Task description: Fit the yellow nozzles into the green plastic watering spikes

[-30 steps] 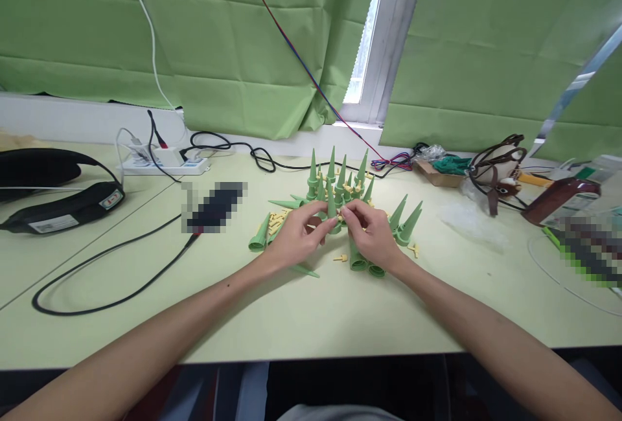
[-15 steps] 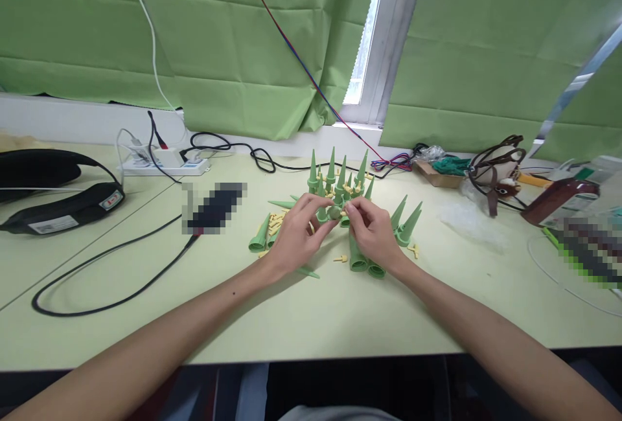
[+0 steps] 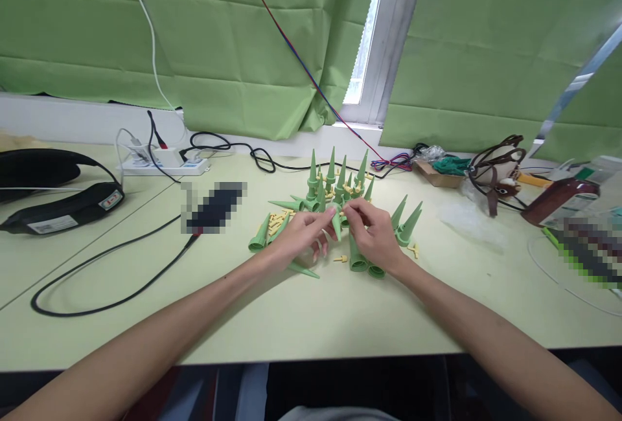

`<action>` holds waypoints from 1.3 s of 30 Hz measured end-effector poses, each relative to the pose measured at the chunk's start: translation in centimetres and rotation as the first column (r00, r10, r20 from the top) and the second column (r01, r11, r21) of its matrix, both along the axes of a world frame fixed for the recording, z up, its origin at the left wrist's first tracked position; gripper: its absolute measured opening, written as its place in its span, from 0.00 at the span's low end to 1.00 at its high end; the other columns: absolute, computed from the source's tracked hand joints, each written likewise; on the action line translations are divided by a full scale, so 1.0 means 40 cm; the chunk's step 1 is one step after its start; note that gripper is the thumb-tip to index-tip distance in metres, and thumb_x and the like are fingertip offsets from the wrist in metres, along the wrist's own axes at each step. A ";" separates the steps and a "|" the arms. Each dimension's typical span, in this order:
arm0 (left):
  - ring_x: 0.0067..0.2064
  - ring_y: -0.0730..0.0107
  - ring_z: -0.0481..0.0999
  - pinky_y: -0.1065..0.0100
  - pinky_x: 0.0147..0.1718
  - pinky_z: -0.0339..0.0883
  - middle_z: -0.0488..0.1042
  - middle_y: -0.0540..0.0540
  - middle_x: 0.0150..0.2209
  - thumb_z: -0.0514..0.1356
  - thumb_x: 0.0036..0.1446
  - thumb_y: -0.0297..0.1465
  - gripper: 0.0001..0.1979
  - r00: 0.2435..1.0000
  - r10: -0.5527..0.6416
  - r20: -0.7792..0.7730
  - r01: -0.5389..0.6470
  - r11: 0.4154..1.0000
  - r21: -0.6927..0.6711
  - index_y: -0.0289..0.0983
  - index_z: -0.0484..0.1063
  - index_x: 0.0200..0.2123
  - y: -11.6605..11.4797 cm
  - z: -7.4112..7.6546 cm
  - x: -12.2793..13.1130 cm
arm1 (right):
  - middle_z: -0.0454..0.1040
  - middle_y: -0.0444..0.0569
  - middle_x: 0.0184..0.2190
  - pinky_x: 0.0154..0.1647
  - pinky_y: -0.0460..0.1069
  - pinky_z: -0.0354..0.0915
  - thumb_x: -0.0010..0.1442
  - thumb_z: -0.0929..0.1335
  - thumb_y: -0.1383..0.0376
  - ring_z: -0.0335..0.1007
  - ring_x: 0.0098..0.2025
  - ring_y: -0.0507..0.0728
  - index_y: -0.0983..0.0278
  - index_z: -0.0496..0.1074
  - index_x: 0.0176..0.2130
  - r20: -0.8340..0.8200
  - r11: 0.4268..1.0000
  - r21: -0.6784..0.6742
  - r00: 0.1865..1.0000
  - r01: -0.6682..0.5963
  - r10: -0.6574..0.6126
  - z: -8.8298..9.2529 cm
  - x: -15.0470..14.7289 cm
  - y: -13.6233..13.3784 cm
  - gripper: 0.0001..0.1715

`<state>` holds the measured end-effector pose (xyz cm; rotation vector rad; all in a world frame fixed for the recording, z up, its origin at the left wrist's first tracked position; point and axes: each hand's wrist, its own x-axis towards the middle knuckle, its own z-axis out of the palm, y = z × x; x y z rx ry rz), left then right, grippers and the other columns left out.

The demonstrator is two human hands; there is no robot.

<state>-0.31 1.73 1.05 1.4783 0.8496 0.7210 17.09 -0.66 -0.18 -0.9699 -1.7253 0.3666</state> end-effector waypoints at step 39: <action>0.20 0.70 0.70 0.69 0.19 0.64 0.71 0.46 0.21 0.54 0.60 0.51 0.25 0.998 0.032 0.045 -0.032 0.999 0.001 0.34 0.69 0.29 0.001 -0.007 0.006 | 0.62 0.40 0.21 0.25 0.46 0.55 0.68 0.61 0.61 0.55 0.22 0.50 0.62 0.67 0.33 0.002 1.000 0.001 1.000 0.022 -0.022 -0.001 -0.001 0.001 0.13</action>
